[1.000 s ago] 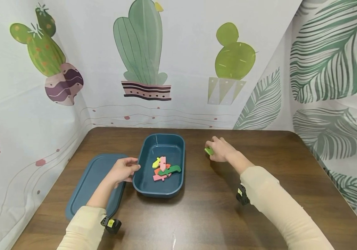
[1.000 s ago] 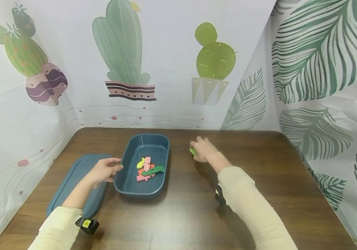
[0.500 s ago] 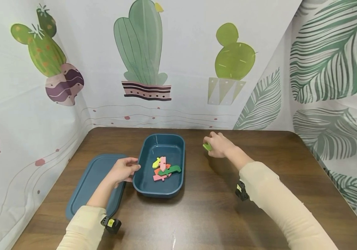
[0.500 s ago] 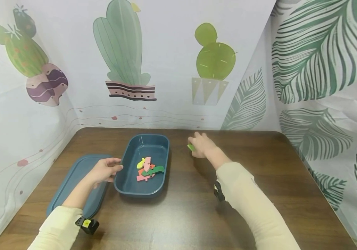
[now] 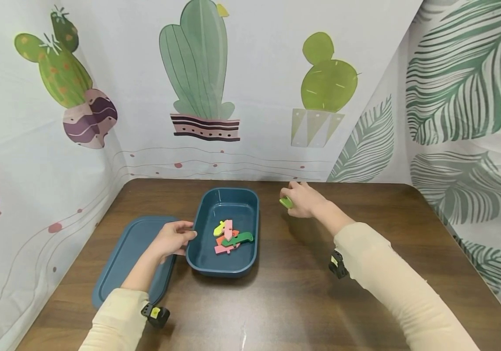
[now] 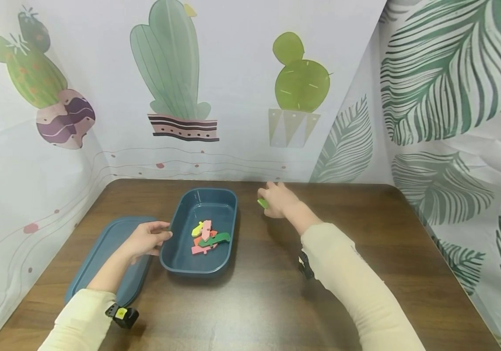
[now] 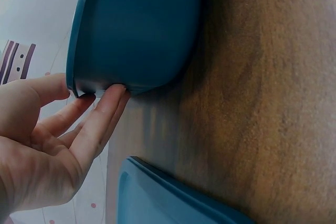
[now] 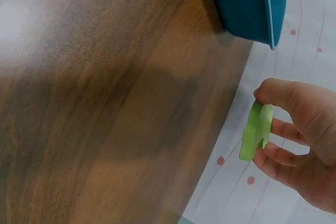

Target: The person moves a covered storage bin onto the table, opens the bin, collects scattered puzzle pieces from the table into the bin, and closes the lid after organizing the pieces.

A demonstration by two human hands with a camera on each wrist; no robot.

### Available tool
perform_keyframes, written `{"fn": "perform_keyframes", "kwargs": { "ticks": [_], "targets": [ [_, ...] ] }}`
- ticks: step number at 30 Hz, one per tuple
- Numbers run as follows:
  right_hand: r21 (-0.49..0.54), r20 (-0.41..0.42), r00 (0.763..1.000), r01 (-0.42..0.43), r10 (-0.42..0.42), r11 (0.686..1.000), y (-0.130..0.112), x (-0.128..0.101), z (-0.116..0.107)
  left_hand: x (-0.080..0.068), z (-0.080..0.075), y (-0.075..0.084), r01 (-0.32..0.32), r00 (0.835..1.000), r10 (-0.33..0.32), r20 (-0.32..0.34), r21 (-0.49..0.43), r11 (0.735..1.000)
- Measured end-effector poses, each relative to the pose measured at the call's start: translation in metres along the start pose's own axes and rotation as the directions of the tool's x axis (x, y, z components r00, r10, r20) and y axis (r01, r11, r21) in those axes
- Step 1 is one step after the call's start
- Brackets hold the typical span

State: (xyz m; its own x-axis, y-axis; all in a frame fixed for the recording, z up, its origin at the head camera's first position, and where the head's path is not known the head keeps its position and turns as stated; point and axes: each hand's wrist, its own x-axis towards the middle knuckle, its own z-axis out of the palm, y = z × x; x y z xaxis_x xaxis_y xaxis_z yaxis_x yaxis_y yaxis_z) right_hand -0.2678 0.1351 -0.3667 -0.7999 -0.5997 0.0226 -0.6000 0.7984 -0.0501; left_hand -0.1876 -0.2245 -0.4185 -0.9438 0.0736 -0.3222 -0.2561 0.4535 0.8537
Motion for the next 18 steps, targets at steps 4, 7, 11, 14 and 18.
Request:
{"fn": "perform_keyframes", "kwargs": {
  "ticks": [4,7,11,14,18],
  "targets": [
    [0.000,0.000,1.000,0.020,-0.020,1.000,-0.006,0.002,-0.005,0.001,0.000,0.000,0.001,1.000,-0.001,-0.002,0.005,1.000],
    [0.002,-0.011,0.999,0.039,-0.039,0.999,-0.013,0.003,-0.010,0.001,0.000,-0.001,0.000,1.000,0.000,-0.002,0.007,1.000],
    [0.008,-0.013,0.998,0.059,-0.058,0.998,-0.021,0.005,-0.013,0.001,0.000,0.000,0.000,1.000,0.000,0.002,0.004,1.000],
    [0.011,-0.013,0.997,0.073,-0.073,0.997,-0.024,0.007,-0.014,0.001,0.000,0.000,0.000,1.000,0.000,0.002,0.004,1.000],
    [0.017,-0.010,0.996,0.087,-0.087,0.996,-0.030,0.010,-0.014,0.000,0.000,-0.001,-0.001,1.000,0.001,0.000,0.000,1.000]
  ]
}}
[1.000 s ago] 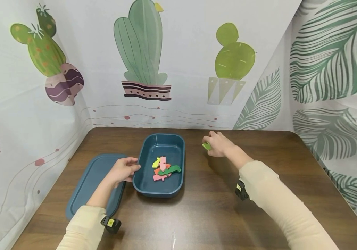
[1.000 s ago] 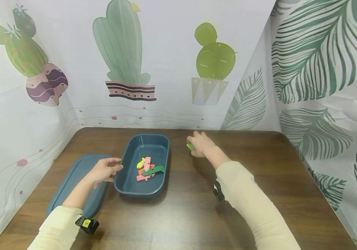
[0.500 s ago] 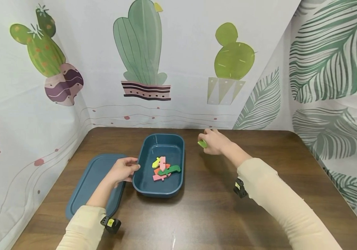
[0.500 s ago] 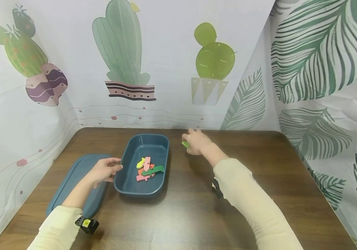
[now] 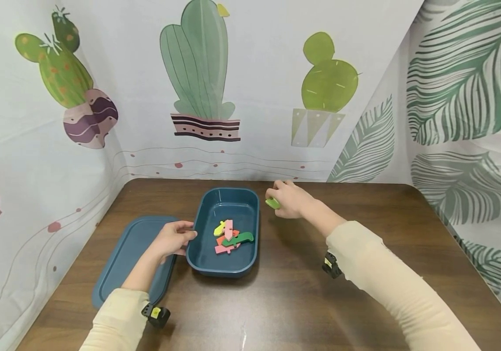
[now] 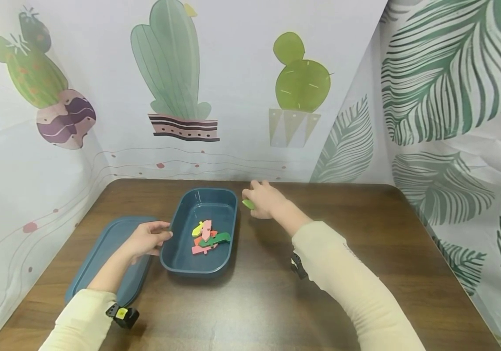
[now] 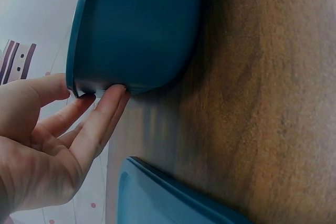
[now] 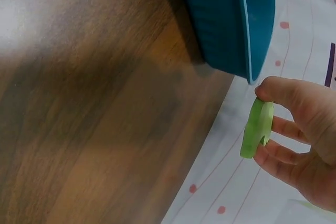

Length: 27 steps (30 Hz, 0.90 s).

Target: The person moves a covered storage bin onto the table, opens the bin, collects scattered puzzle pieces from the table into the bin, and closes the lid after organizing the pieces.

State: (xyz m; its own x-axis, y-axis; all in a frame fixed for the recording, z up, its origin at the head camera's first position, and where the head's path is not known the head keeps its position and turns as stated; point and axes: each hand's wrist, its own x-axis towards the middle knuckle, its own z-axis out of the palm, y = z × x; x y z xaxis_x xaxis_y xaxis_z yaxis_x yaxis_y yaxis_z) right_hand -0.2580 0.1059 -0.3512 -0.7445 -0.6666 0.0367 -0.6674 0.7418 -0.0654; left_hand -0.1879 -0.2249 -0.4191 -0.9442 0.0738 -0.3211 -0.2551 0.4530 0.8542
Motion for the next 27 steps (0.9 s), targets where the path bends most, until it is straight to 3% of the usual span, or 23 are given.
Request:
{"fn": "perform_keyframes", "kwargs": {
  "ticks": [27],
  "targets": [
    [-0.014,0.038,0.996,0.085,-0.084,0.996,-0.036,0.017,-0.010,0.000,0.000,-0.001,-0.006,1.000,0.006,-0.001,-0.003,1.000]
  ]
}}
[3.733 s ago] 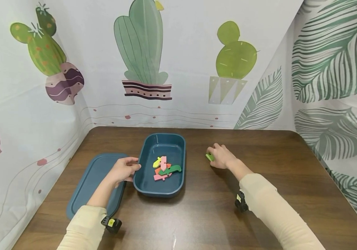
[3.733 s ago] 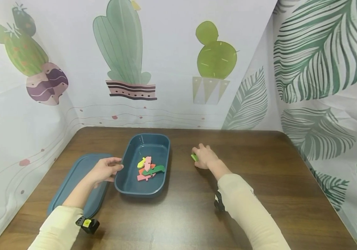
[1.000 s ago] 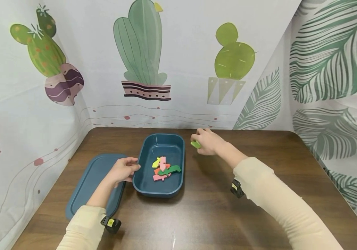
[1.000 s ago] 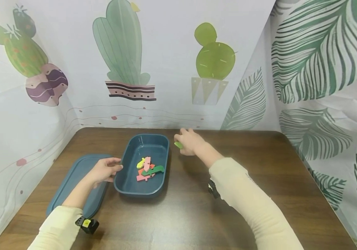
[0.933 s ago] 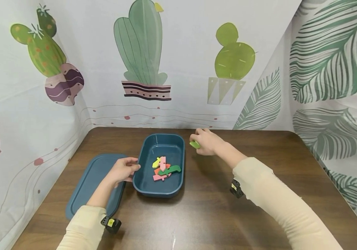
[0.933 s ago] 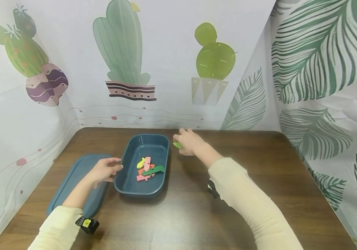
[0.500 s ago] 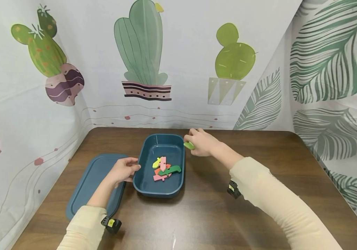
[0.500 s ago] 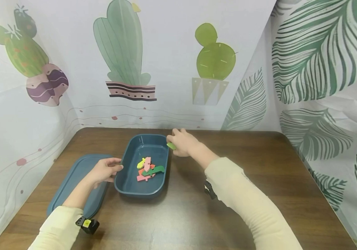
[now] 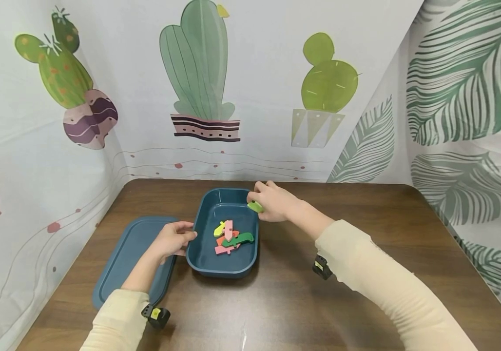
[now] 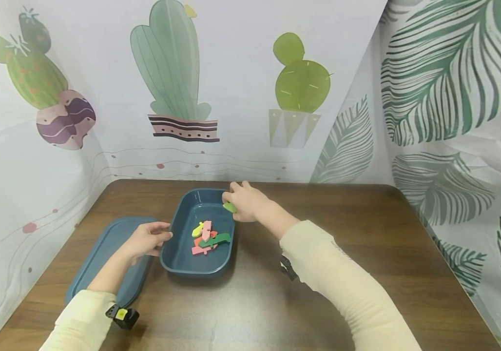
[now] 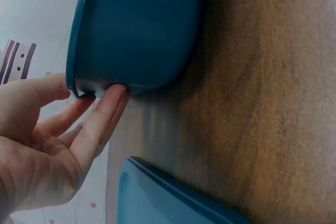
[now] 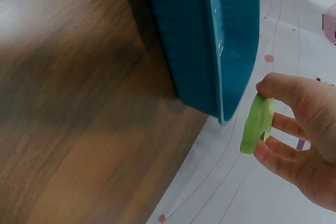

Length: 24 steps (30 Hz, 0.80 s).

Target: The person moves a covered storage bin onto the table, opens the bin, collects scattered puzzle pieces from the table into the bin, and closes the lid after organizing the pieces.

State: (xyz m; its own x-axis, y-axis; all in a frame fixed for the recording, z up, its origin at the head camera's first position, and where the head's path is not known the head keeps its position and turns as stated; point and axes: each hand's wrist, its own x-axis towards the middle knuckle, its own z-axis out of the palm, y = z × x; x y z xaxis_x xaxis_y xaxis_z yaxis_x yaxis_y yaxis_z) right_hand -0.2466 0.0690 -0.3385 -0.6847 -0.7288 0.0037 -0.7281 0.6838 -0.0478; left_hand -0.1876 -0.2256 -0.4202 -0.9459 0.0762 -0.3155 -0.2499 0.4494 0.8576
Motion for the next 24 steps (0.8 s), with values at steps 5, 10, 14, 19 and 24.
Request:
{"fn": "perform_keyframes", "kwargs": {
  "ticks": [5,10,14,19,24],
  "targets": [
    [0.000,0.020,1.000,0.005,-0.005,1.000,-0.008,0.005,-0.001,0.000,-0.001,0.000,-0.003,1.000,0.003,0.003,-0.002,1.000],
    [0.010,0.036,0.999,0.009,-0.010,1.000,-0.016,0.008,-0.001,0.000,-0.001,0.001,-0.005,1.000,0.005,0.006,0.000,1.000],
    [0.002,0.040,0.999,0.029,-0.029,1.000,-0.021,0.009,0.000,0.000,0.000,0.001,-0.006,1.000,0.006,0.004,0.001,1.000],
    [-0.005,0.042,0.998,0.053,-0.053,0.999,-0.027,0.010,-0.001,-0.001,0.000,0.001,-0.009,1.000,0.009,0.004,-0.003,1.000],
    [-0.007,0.052,0.996,0.074,-0.073,0.997,-0.035,0.010,-0.001,-0.001,0.000,0.001,-0.011,1.000,0.011,0.005,-0.008,1.000]
  ]
}}
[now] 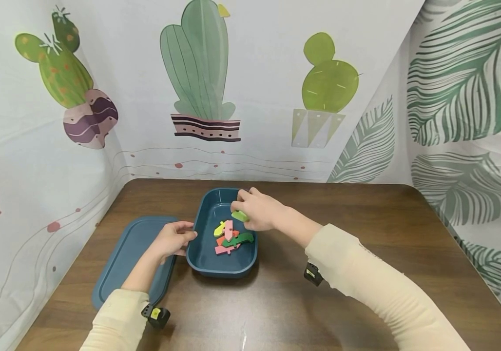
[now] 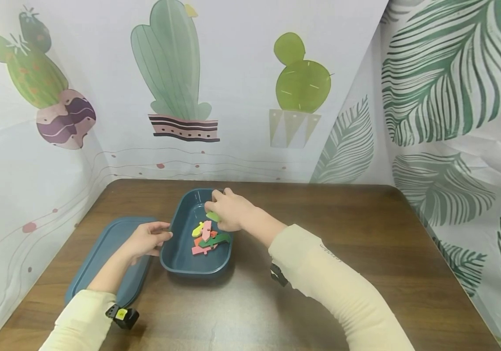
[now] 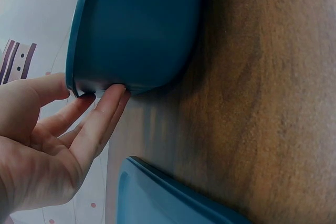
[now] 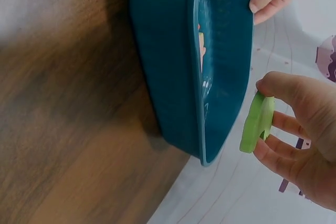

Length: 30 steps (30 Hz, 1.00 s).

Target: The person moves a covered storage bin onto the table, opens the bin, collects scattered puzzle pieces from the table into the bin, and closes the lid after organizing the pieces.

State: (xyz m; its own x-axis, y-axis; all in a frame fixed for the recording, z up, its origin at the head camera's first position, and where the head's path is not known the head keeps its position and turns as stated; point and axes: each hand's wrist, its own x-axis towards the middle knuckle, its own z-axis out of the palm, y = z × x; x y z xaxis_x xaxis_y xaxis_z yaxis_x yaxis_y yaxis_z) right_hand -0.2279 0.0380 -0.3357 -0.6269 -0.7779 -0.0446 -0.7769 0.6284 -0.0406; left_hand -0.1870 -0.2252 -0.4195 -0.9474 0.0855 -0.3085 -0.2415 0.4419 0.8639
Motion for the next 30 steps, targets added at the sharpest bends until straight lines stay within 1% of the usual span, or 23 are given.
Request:
{"fn": "perform_keyframes", "kwargs": {
  "ticks": [7,14,22,28,30],
  "targets": [
    [0.021,0.003,0.999,0.038,-0.038,0.999,-0.009,0.000,0.003,0.000,0.000,0.001,0.008,1.000,-0.008,0.000,0.001,1.000],
    [-0.010,0.002,0.997,0.073,-0.073,0.997,-0.016,0.003,0.006,0.000,0.000,0.001,0.014,1.000,-0.014,0.001,-0.004,1.000],
    [0.014,0.028,0.997,0.078,-0.078,0.997,-0.024,0.005,0.008,0.000,0.000,0.001,0.008,1.000,-0.008,-0.004,0.005,1.000],
    [-0.022,0.036,0.994,0.100,-0.099,0.995,-0.029,0.007,0.014,0.001,0.000,0.000,0.018,1.000,-0.018,-0.008,0.014,1.000],
    [-0.017,0.037,0.994,0.101,-0.100,0.995,-0.031,0.007,0.015,0.001,0.000,0.000,0.021,1.000,-0.021,-0.008,0.016,1.000]
  ]
}}
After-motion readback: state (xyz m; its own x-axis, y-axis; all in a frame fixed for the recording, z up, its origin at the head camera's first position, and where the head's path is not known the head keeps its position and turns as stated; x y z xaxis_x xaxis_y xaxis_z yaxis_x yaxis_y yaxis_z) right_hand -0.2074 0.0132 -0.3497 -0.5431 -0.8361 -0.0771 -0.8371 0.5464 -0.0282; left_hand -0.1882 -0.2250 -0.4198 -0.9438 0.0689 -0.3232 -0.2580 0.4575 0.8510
